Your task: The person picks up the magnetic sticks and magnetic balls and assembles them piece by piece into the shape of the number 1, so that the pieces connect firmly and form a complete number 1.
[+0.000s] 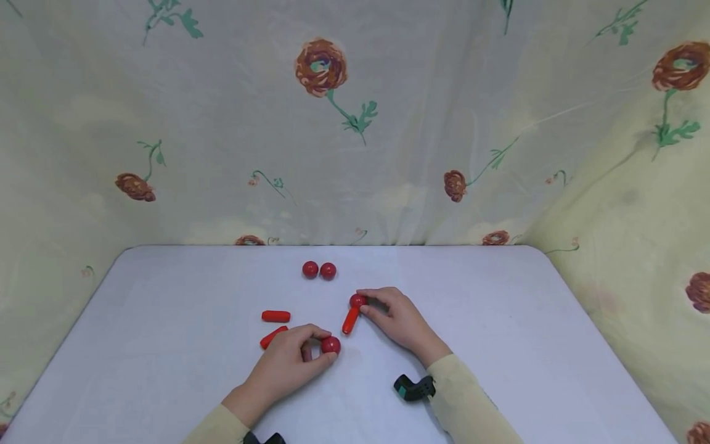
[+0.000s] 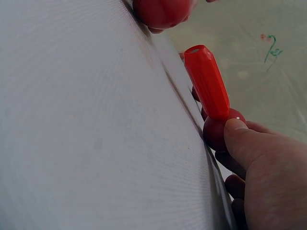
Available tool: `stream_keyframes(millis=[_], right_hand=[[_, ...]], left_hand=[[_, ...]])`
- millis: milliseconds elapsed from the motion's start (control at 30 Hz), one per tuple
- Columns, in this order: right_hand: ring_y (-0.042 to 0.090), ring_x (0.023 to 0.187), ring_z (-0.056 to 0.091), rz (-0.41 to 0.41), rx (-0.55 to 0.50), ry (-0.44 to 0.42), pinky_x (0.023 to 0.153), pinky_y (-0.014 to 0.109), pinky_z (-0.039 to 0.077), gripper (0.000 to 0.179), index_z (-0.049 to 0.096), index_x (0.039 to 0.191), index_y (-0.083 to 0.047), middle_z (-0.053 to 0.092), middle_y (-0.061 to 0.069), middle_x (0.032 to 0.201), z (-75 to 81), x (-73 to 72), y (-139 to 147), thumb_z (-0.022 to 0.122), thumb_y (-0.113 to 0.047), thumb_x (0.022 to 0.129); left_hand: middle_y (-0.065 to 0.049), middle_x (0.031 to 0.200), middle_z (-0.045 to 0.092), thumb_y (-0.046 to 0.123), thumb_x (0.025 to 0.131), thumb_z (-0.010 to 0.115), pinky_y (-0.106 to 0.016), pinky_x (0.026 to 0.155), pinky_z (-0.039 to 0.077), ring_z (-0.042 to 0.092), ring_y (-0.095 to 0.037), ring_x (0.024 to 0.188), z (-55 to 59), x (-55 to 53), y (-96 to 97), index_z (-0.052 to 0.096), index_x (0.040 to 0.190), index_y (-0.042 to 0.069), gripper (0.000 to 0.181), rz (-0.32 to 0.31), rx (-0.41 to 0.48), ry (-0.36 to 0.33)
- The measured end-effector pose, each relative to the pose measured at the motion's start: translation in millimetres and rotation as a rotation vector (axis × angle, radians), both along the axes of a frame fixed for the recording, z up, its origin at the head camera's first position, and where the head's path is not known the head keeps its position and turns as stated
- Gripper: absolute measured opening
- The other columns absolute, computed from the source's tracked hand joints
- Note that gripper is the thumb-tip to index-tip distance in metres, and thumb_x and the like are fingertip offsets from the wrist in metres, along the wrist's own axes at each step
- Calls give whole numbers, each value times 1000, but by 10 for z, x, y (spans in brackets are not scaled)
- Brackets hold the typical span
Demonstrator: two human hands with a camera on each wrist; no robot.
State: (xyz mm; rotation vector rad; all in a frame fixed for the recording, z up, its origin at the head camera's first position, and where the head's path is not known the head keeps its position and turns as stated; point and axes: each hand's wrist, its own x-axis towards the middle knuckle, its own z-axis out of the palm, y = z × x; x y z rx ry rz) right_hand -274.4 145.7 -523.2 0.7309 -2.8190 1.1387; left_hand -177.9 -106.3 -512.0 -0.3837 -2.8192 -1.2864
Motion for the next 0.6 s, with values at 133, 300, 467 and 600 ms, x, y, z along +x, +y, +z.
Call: stream_keyframes(millis=[133, 300, 467, 600], right_hand=[[9, 117, 54, -8, 0, -2, 98, 38, 46, 37, 64, 130, -35, 61, -14, 123, 8, 6, 8, 68, -40, 93], [10, 118, 54, -14, -6, -6, 99, 39, 46, 36, 65, 129, -33, 62, -13, 123, 16, 13, 7, 68, -39, 94], [9, 117, 54, -17, -4, -7, 98, 38, 46, 36, 65, 129, -33, 62, -13, 122, 20, 11, -9, 68, -38, 94], [9, 116, 55, -17, -3, -5, 98, 38, 46, 36, 65, 129, -33, 62, -13, 122, 22, 7, -12, 69, -37, 93]], left_hand=[[14, 67, 54, 48, 82, 78, -24, 52, 43, 51, -6, 58, -1, -11, 12, 70, 110, 29, 34, -6, -23, -5], [15, 67, 54, 47, 82, 78, -24, 52, 43, 51, -6, 57, 4, -10, 21, 70, 109, 29, 34, -7, -51, -11], [17, 71, 55, 47, 81, 79, -23, 54, 44, 51, -5, 59, 19, -7, 30, 70, 109, 28, 35, -2, -58, -8], [17, 73, 55, 47, 80, 80, -23, 55, 44, 51, -5, 59, 19, -9, 43, 69, 108, 28, 35, 6, -58, -4]])
